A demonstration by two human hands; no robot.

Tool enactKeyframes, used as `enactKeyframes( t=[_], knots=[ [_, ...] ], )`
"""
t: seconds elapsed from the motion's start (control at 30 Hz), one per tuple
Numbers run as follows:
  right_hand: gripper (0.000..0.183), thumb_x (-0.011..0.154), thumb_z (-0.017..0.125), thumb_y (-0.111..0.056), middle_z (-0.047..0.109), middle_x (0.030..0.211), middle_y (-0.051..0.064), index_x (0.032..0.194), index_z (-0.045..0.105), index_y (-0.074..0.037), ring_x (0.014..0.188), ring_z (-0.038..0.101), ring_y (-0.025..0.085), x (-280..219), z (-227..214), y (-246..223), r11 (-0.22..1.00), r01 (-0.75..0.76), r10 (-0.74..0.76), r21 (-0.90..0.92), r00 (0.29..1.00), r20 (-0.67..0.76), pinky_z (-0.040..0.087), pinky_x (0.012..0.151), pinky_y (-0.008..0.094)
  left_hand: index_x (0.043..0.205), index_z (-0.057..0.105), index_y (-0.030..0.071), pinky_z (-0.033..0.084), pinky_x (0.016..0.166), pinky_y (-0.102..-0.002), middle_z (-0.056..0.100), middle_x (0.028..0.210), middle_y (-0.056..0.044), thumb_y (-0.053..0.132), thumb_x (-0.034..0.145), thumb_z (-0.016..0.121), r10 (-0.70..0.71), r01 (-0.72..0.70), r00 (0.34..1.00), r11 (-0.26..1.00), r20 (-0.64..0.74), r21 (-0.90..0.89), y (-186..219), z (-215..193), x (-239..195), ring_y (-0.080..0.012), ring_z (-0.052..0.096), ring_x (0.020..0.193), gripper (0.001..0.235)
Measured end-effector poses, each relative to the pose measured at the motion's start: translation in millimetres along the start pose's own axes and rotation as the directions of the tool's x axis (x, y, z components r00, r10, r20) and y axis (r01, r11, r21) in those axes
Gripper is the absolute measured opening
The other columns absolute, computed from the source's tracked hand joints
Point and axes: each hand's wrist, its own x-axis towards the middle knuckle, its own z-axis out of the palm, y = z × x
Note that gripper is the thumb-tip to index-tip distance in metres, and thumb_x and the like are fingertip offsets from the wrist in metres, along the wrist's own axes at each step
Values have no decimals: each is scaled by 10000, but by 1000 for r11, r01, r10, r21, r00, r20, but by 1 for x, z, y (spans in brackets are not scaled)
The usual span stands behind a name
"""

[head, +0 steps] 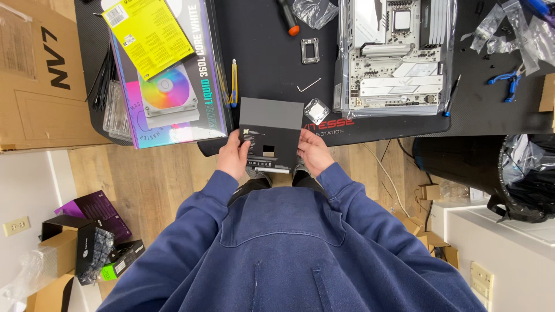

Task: The person opens a box using a utility knife, removes a CPU from a plastic tray, and places it into the socket on a motherboard.

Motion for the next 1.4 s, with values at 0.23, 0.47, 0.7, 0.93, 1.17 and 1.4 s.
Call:
enactKeyframes(
  t=[0.23, 0.47, 0.7, 0.93, 1.17, 1.4],
  knots=[
    [370, 884, 585, 83, 688, 985, 38, 1162, 712, -125, 972, 711, 206, -5, -17, -12, 449, 280, -644, -849, 760, -91, 574, 864, 304, 1366, 554, 97, 535, 1011, -541, 698, 1267, -211, 557, 1035, 564, -22, 39, 990, 992, -140, 119, -1, 33, 22, -386, 682, 1171, 567],
    [945, 748, 805, 40, 435, 1456, 258, 1567, 339, -30, 1397, 455, 448, -13, 10, -54, 443, 294, -425, -847, 901, 90, 473, 1133, 500, 1633, 152, 30, 486, 1165, -442, 369, 1597, -286, 242, 999, 645, -1, -3, 999, 995, -36, -100, 29, 11, 18, -373, 495, 1418, 831],
    [890, 767, 885, -118, 614, 1410, 126, 1520, 412, -161, 1357, 566, 334, 44, 3, -57, 201, 280, -272, -939, 937, 221, 453, 1163, 478, 1658, 47, 35, 291, 1310, -393, 168, 1700, -231, 192, 965, 664, 28, -23, 999, 984, 26, -176, 24, 18, 32, -359, 246, 1562, 941],
    [908, 705, 966, -319, 664, 1358, 128, 1461, 493, -148, 1298, 619, 305, 29, -1, -83, 295, 332, -234, -896, 934, 269, 488, 1135, 444, 1674, 79, 104, 237, 1308, -358, 178, 1721, -136, 416, 996, 637, -13, 26, 997, 986, 77, -166, 13, 13, 32, -248, 233, 1577, 932],
    [848, 744, 949, -213, 702, 1247, 102, 1470, 542, -52, 1171, 684, 209, -25, 18, -133, 679, 128, -7, -723, 986, 168, 544, 1055, 348, 1564, 329, 56, 441, 1113, -466, 488, 1429, -218, 400, 955, 747, 209, -160, 977, 840, 37, -519, 66, -49, -9, -341, 499, 1313, 815],
    [701, 933, 725, -260, 610, 1446, 166, 1539, 443, -50, 1328, 568, 220, -37, 45, -145, 796, 290, -75, -531, 918, 389, 502, 1096, 443, 1184, 630, 52, 591, 703, -257, 719, 926, -87, 235, 826, 898, 219, -189, 972, 525, -83, -830, 88, -82, -27, -125, 665, 837, 483]
  ],
)
